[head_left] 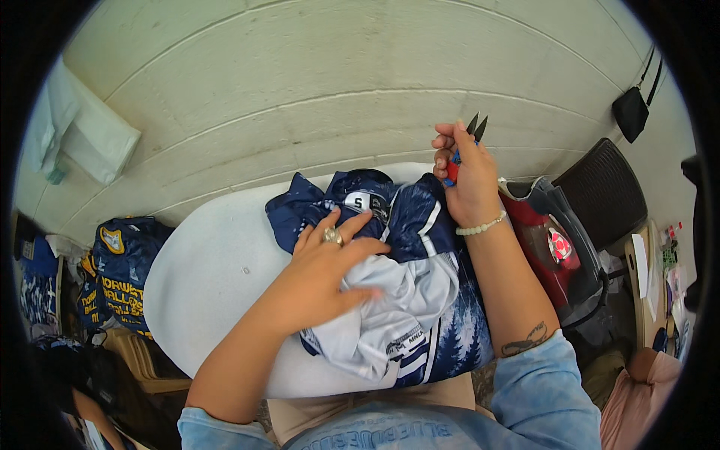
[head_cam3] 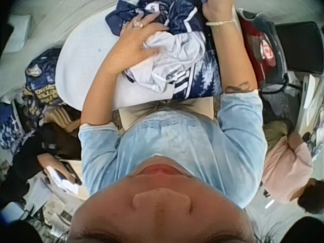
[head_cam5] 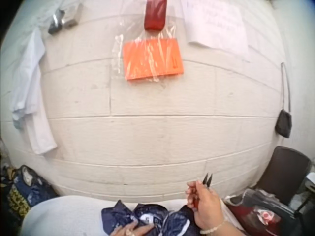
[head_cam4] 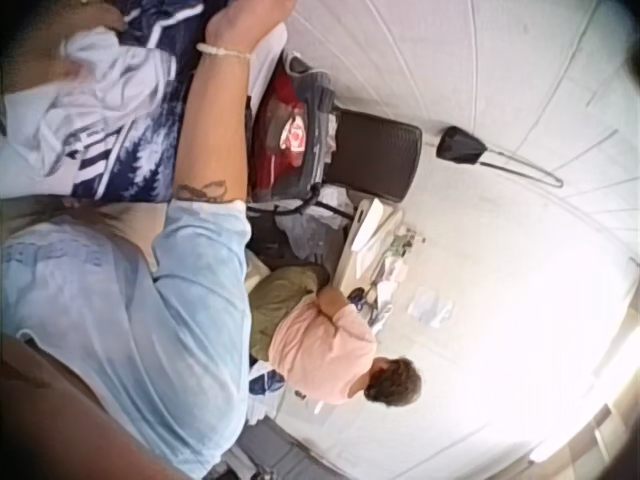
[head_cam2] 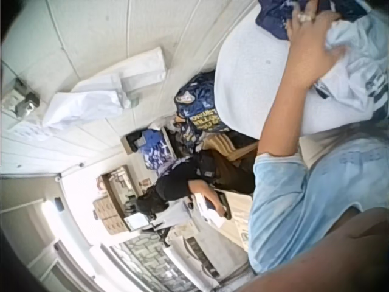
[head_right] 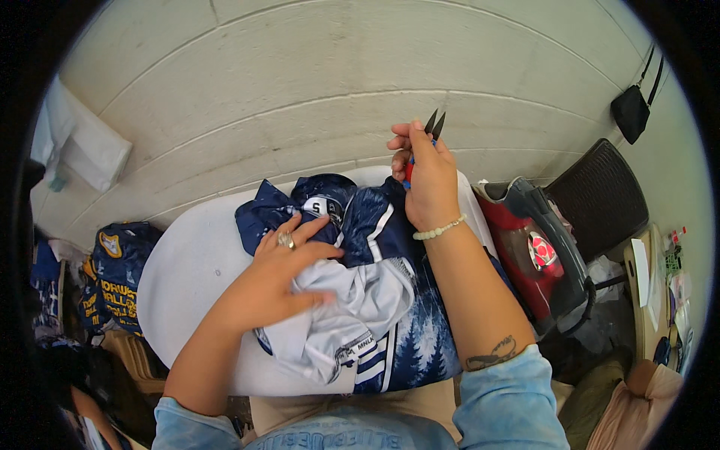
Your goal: The person uses small scissors to trim the elastic waistband and seams of a blue and white garment. They repeatedly reposition the fabric and make short cuts along the edges.
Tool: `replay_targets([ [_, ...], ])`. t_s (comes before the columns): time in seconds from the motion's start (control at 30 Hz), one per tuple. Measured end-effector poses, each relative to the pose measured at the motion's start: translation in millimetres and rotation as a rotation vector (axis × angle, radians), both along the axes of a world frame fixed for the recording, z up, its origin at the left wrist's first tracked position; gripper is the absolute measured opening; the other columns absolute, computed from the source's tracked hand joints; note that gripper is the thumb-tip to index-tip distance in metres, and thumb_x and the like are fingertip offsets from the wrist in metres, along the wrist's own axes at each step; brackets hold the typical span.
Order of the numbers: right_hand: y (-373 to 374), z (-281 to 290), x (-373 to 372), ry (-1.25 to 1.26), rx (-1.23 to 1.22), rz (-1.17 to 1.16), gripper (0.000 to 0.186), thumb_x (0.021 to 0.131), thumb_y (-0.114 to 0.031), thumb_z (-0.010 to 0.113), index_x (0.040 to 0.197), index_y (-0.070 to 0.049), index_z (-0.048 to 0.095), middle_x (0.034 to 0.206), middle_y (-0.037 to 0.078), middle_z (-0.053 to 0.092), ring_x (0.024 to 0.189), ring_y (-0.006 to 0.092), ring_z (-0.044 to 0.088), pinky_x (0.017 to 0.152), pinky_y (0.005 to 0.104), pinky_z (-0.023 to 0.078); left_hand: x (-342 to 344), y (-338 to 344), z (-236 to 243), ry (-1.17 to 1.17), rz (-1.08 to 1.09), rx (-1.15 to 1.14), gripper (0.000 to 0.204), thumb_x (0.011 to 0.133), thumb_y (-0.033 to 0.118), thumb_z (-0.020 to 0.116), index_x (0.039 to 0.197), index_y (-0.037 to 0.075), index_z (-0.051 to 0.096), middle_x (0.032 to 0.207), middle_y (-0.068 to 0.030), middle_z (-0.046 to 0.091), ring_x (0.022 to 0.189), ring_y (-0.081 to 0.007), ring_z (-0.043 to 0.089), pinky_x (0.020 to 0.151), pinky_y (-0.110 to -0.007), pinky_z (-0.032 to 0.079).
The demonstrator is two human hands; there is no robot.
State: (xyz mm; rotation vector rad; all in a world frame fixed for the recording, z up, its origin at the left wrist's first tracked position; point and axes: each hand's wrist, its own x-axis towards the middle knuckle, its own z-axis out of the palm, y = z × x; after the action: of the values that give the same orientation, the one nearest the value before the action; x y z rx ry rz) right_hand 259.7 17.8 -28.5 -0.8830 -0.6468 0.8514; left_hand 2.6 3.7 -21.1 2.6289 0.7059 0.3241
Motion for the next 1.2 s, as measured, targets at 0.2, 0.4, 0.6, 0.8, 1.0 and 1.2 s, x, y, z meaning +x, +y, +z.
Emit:
replay_targets([
  [0.2,-3,7,4,-0.115,0.119,-0.084,0.029,0.099,-0.030,0.053,0.098,-0.002,0.062,0.079,0.003,0.061,0.059,0.0084,0.049,0.053,0.0228,0.038,-36,56,-19,-0.954,0.469,-0.559,0.030,0.088,-0.003,0.053,0.115,0.009,0.053,0.092,-0.0065,0.062,0.086,-0.0129,0.058,0.075,-0.028,0.049],
  [0.4,-7,11,-5,-0.257,0.138,-0.060,0.030,0.099,-0.030,0.054,0.099,-0.002,0.064,0.078,0.003,0.061,0.059,0.0066,0.049,0.052,0.0214,0.037,-84,102,18,-1.646,-0.214,-0.809,0.063,0.096,0.044,0.043,0.139,-0.002,0.040,0.136,-0.0200,0.049,0.124,-0.0291,0.049,0.109,-0.042,0.036],
  [0.6,6,-24,4,-0.437,-0.029,-0.078,0.031,0.097,-0.034,0.057,0.101,-0.004,0.065,0.078,-0.002,0.058,0.060,0.0037,0.046,0.052,0.0198,0.036,-79,103,38,-1.108,0.500,-0.214,0.072,0.092,0.055,0.046,0.135,-0.004,0.044,0.134,-0.0220,0.052,0.123,-0.0322,0.051,0.109,-0.042,0.036],
  [0.8,24,-45,18,-0.695,-0.360,0.168,0.016,0.093,-0.022,0.063,0.091,-0.007,0.059,0.071,-0.004,0.050,0.061,0.0056,0.047,0.052,0.0205,0.038,-70,87,6,-0.345,0.402,-0.051,0.071,0.090,0.056,0.047,0.130,-0.003,0.050,0.130,-0.0222,0.054,0.120,-0.0333,0.053,0.106,-0.041,0.038],
  [1.0,22,-50,31,-1.044,-0.209,0.323,0.022,0.097,-0.022,0.056,0.100,-0.001,0.061,0.075,0.000,0.055,0.071,0.0089,0.050,0.067,0.0228,0.040,-61,76,-3,-0.011,0.384,-0.155,0.070,0.089,0.058,0.049,0.125,-0.001,0.055,0.126,-0.0224,0.057,0.117,-0.0344,0.055,0.103,-0.041,0.040],
  [1.2,20,-40,25,-1.143,-0.217,0.346,0.021,0.097,-0.020,0.055,0.099,0.000,0.062,0.077,0.001,0.056,0.072,0.0095,0.051,0.069,0.0240,0.042,-56,82,-9,0.117,0.357,-0.236,0.070,0.087,0.060,0.050,0.120,0.000,0.060,0.122,-0.0226,0.060,0.115,-0.0354,0.057,0.100,-0.040,0.042],
])
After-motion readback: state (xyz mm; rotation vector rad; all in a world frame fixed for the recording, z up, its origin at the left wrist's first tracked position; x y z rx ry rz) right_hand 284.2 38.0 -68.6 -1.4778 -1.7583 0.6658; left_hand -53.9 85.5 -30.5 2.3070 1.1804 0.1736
